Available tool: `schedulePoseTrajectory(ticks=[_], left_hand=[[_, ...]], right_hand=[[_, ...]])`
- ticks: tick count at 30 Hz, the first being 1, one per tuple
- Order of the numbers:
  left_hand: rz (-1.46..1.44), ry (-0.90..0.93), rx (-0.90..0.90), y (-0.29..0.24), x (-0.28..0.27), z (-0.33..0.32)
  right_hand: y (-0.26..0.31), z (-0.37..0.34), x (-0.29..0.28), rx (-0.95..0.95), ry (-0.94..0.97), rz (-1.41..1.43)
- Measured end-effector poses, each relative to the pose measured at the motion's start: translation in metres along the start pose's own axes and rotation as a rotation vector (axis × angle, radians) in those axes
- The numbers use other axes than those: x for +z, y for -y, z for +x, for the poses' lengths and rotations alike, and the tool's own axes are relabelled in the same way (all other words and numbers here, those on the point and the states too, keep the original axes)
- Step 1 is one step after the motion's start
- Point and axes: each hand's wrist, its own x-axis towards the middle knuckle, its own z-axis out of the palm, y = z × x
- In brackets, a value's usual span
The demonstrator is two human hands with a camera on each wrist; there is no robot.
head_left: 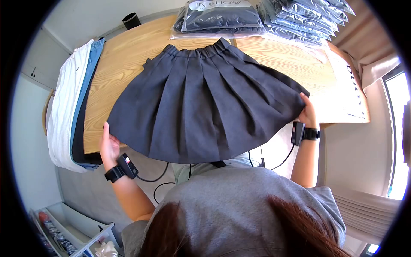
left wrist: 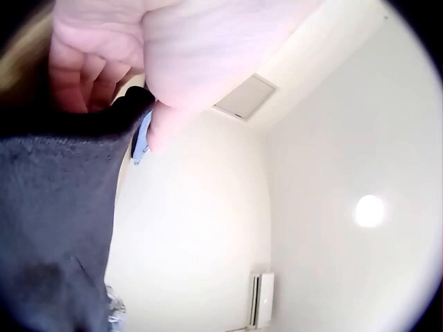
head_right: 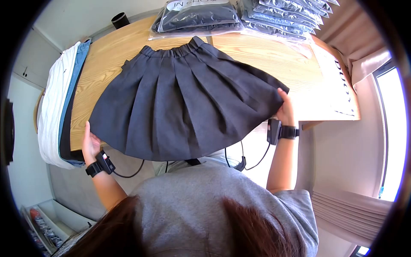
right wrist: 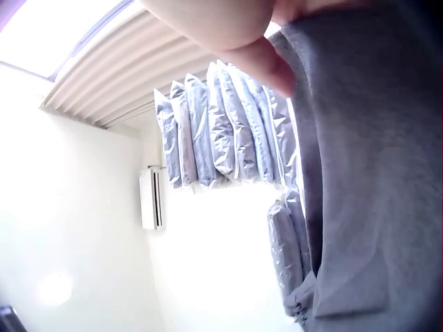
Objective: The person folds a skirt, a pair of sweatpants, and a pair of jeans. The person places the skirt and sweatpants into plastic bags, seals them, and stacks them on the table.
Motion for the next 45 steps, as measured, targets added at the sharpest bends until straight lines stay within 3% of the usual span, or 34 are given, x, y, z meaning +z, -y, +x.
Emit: schedulePoseTrajectory(ticks=[1,4,6,7,9,11,16,18,21,23,27,29,30,31,34,35,37,41,43,45], left_hand=[[0.006,-0.001,0.003,0.001,0.003,-0.007],[0.108,0.064,-0.043,0.002,0.016,-0.032],[0.243,0.027,-0.024,0.003,0.020,-0.036],[0.366,-0.003,0.004,0.004,0.024,-0.037],[0.316,0.003,0.054,0.005,0.028,-0.035],[0.140,0.012,0.204,0.009,0.023,-0.027],[0.064,-0.067,0.198,0.005,0.031,-0.020],[0.385,-0.234,0.355,0.004,0.021,-0.010],[0.586,-0.253,0.512,-0.012,0.023,-0.007],[0.547,-0.220,0.636,-0.021,0.052,-0.019],[0.814,-0.045,0.740,-0.021,0.066,-0.029],[0.881,-0.014,0.657,-0.020,0.075,-0.040],[0.814,0.130,0.788,-0.022,0.084,-0.045],[0.814,0.115,0.792,-0.021,0.078,-0.041],[0.286,-0.172,0.846,-0.004,0.048,-0.011],[0.287,-0.177,0.850,0.000,0.033,-0.002],[-0.107,-0.516,0.688,0.002,0.010,0.009],[0.238,-0.401,0.520,-0.005,-0.001,0.001],[0.460,-0.321,0.269,-0.013,0.005,0.003],[0.498,-0.328,0.278,-0.019,0.012,0.004]], right_hand=[[-0.003,-0.018,0.016,0.063,0.009,0.004],[-0.006,-0.061,0.053,-0.038,0.052,-0.158],[-0.008,-0.076,0.066,-0.224,0.096,-0.604],[-0.010,-0.075,0.066,-0.220,0.098,-0.599],[-0.013,-0.067,0.064,-0.345,0.013,-0.656],[-0.009,-0.063,0.065,-0.180,-0.003,-0.249],[-0.014,-0.045,0.051,-0.117,-0.106,-0.076],[-0.015,-0.045,0.050,-0.122,-0.097,-0.087],[-0.017,-0.038,0.039,-0.098,-0.078,-0.114],[-0.019,-0.035,0.033,-0.098,-0.050,-0.105],[-0.018,-0.036,0.036,-0.092,-0.061,-0.093],[-0.017,-0.035,0.034,-0.078,-0.053,-0.094],[-0.017,-0.034,0.034,-0.072,-0.057,-0.101],[-0.017,-0.035,0.035,-0.070,-0.042,-0.103],[-0.016,-0.037,0.038,-0.065,-0.091,-0.115],[-0.016,-0.037,0.037,-0.064,-0.085,-0.114],[-0.017,-0.036,0.035,-0.076,-0.079,-0.121],[-0.017,-0.036,0.037,-0.095,-0.104,-0.146],[-0.017,-0.036,0.036,-0.088,-0.097,-0.149],[-0.018,-0.034,0.034,-0.102,-0.093,-0.156]])
